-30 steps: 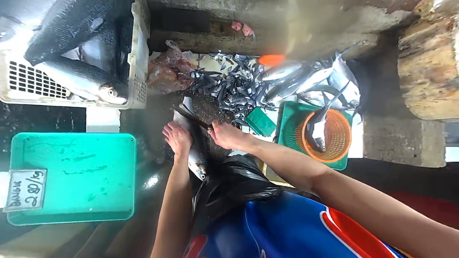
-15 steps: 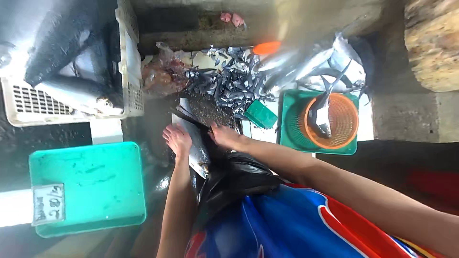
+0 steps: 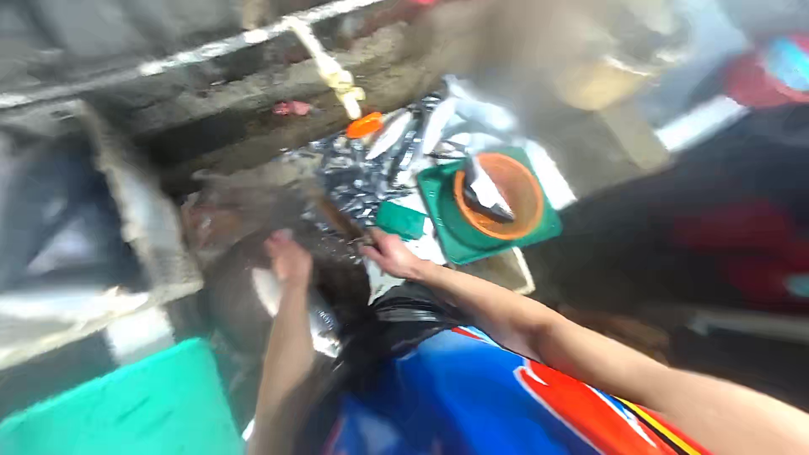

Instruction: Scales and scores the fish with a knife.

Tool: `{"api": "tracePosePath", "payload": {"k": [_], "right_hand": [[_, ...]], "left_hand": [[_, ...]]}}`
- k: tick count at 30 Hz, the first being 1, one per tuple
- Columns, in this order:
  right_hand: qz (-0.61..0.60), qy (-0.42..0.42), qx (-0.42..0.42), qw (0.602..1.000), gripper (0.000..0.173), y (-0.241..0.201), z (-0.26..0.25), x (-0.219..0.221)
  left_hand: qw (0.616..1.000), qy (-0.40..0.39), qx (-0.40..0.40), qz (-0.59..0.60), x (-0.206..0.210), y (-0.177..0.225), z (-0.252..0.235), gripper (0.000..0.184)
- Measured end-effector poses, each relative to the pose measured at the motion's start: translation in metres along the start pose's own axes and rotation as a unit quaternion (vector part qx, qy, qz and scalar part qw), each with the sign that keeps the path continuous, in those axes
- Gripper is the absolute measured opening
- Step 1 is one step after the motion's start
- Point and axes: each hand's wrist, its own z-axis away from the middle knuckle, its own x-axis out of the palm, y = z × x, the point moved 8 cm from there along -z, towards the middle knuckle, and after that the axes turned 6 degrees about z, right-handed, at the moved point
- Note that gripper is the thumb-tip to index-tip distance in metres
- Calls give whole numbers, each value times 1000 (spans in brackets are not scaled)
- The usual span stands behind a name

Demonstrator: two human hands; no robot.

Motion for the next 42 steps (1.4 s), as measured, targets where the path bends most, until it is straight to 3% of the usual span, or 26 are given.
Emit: {"api": "tracePosePath", "payload": {"k": [3, 5, 7, 9, 11, 13, 14, 15, 17, 18, 20, 22, 24, 27, 29, 31, 34, 36, 39, 42], "right_hand": [[21, -20, 36, 999, 46, 31, 6, 2], [40, -30, 79, 996, 47, 44, 9, -1], [51, -54, 111, 991, 50, 46, 17, -1], [74, -80, 116, 987, 49, 40, 28, 4], [95, -107, 90, 986, 49, 24, 29, 11], [119, -147, 54, 981, 50, 10, 28, 21], [132, -165, 38, 977, 50, 3, 26, 26], [147, -180, 30, 972, 50, -5, 24, 30], [178, -193, 33, 964, 50, -19, 15, 34], [188, -184, 33, 964, 50, -26, 8, 33], [200, -149, 38, 968, 48, -34, -10, 28], [196, -98, 37, 975, 47, -43, -28, 18], [161, -31, -11, 986, 45, -57, -38, 7], [148, 48, -111, 982, 44, -65, -46, 15], [224, 13, -74, 972, 53, -38, -53, 40], [318, -99, 24, 943, 60, -1, -59, 68], [308, -157, 72, 936, 57, -12, -72, 64], [251, -114, 45, 960, 53, -35, -70, 49], [173, -29, -82, 981, 48, -62, -77, 49], [289, -125, -66, 947, 53, -51, -95, 90]], "left_hand": [[979, 28, -13, 202, -6, -17, -16, 79], [917, 96, -2, 388, -42, -33, -24, 72], [846, 176, 54, 500, -105, -42, -20, 71], [817, 258, 95, 507, -175, -62, -9, 81], [826, 376, 91, 411, -239, -89, 9, 92], [814, 478, 83, 319, -271, -108, 43, 88], [813, 494, 75, 298, -269, -111, 60, 80], [838, 461, 49, 288, -252, -112, 74, 72], [919, 295, -47, 257, -178, -109, 94, 65], [949, 180, -96, 241, -124, -107, 103, 75], [967, 12, -169, 188, -24, -101, 118, 114], [971, -1, -209, 114, 20, -91, 122, 145], [978, 5, -196, 71, 23, -85, 117, 153], [994, -40, -95, 34, 10, -96, 103, 147], [997, -81, -8, 4, -1, -106, 98, 142], [994, -94, 39, -39, -4, -111, 94, 140], [992, -97, 47, -65, -8, -113, 83, 138], [992, -96, 43, -65, -5, -113, 86, 137], [992, -89, 42, -74, -3, -113, 82, 139], [991, -83, 46, -89, -1, -116, 84, 140]]}}
